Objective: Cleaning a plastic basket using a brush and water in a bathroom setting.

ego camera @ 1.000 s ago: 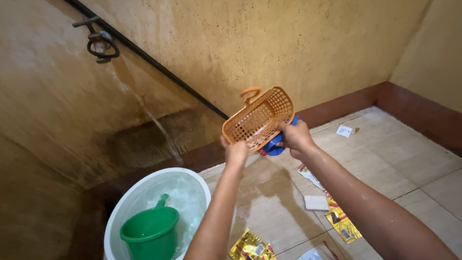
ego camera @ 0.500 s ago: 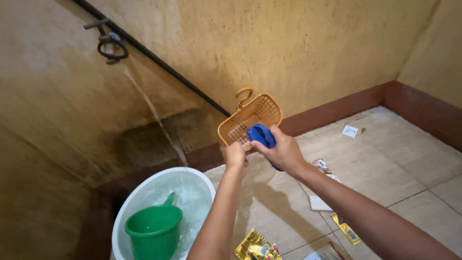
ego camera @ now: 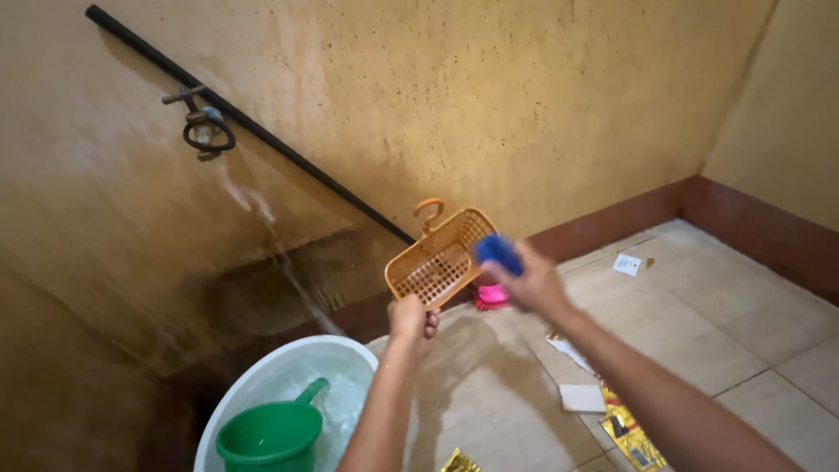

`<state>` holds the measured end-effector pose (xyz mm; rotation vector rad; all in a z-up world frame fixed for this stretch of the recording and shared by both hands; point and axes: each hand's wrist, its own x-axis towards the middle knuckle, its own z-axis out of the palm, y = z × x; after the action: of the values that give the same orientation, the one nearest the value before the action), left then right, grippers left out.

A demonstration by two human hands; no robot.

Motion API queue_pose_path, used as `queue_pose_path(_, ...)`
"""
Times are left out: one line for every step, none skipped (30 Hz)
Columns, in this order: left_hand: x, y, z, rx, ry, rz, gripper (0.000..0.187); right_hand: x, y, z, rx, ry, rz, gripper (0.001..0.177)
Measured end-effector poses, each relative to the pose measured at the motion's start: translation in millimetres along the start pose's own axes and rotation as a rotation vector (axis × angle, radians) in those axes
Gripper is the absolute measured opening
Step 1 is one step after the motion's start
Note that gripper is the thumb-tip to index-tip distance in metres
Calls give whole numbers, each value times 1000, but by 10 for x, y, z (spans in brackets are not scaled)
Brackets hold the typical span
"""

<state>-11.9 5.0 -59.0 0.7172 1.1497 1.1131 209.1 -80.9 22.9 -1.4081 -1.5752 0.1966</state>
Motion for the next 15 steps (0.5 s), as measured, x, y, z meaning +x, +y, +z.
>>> queue_pose_path(11, 24, -70, 22, -29, -4, 28, 76, 114, -62, -18, 42, 35, 50)
queue_pose_path(-89, 30, -39, 26, -28, -4, 28, 37, 59, -72, -16, 42, 37, 50)
queue_pose_path(-187, 55, 5, -5, -31, -69, 26, 17, -1, -93, -40, 49, 27, 51)
queue_pose_path(-284, 80, 51, -35, -34, -133, 25, -2, -59, -115, -65, 55, 18, 52)
queue_pose_path(-279, 44, 100, -31, -38, -135, 25, -89, -108, -41, -67, 59, 22, 52)
queue_pose_path(-271, 7, 148, -27, -25, -135, 24, -175, -155, 37, -100, 8, -83, 55)
queue_pose_path(-259, -16, 203, -22, -14, -133, 22, -249, -206, 112, -133, -43, -187, 59)
queue_pose_path(-142, -11, 159, -16, -20, -133, 22, -210, -258, 78, -135, -36, -183, 59)
queue_pose_path(-45, -51, 100, -10, -42, -152, 22, -205, -301, 47, -122, -94, -142, 59)
queue_pose_path(54, -92, 32, -4, -65, -171, 22, -203, -347, 24, -107, -152, -101, 60)
queue_pose_path(127, -67, -82, -10, -63, -172, 22, -73, -242, -55, -110, -157, -104, 60)
queue_pose_path(196, -42, -200, 54, -111, -149, 20, 58, -140, -133, -143, -132, -24, 57)
queue_pose_path(245, -35, -345, 118, -153, -127, 20, 167, -40, -197, -173, -110, 57, 53)
queue_pose_path(-57, 112, -294, 113, -146, -130, 20, 194, 22, -328, -172, -119, 55, 53)
queue_pose_path(-339, 310, -250, 297, -122, -92, 23, 245, 71, -439, -319, -242, -65, 50)
